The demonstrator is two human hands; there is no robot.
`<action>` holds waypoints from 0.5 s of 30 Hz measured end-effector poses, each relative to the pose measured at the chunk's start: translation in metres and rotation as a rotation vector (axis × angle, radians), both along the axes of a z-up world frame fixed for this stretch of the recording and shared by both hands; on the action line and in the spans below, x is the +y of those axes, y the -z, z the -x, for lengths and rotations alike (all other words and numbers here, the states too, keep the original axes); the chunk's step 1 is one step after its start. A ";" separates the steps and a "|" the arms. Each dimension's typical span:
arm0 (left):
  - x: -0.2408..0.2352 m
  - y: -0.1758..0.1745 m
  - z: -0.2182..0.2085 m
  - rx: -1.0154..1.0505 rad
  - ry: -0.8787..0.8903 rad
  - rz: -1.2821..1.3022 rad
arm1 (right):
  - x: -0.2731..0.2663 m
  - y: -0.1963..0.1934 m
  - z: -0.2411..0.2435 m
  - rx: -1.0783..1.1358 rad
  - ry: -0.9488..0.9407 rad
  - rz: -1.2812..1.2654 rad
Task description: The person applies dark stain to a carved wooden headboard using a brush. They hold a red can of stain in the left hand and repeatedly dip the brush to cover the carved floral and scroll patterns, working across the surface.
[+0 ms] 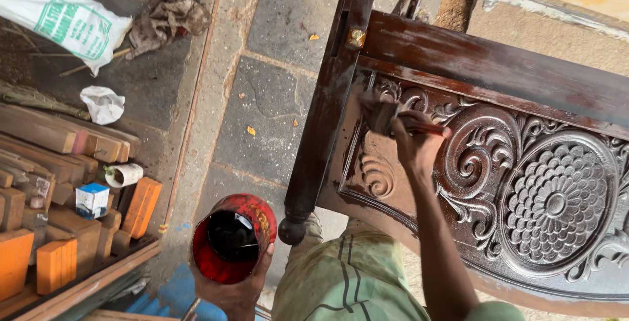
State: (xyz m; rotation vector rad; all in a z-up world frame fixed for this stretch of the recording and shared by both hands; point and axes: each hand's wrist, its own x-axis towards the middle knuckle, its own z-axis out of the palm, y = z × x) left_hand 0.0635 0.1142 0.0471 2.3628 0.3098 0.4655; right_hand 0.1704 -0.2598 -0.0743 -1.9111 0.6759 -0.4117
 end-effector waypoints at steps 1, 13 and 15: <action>0.000 0.000 0.001 0.005 -0.006 -0.013 | -0.004 -0.005 0.003 -0.009 -0.083 0.046; -0.004 0.000 0.000 -0.022 0.054 0.064 | 0.018 -0.030 0.060 0.185 -0.641 0.196; -0.004 -0.004 -0.001 -0.018 0.049 0.110 | 0.023 -0.044 0.071 0.301 -0.618 0.048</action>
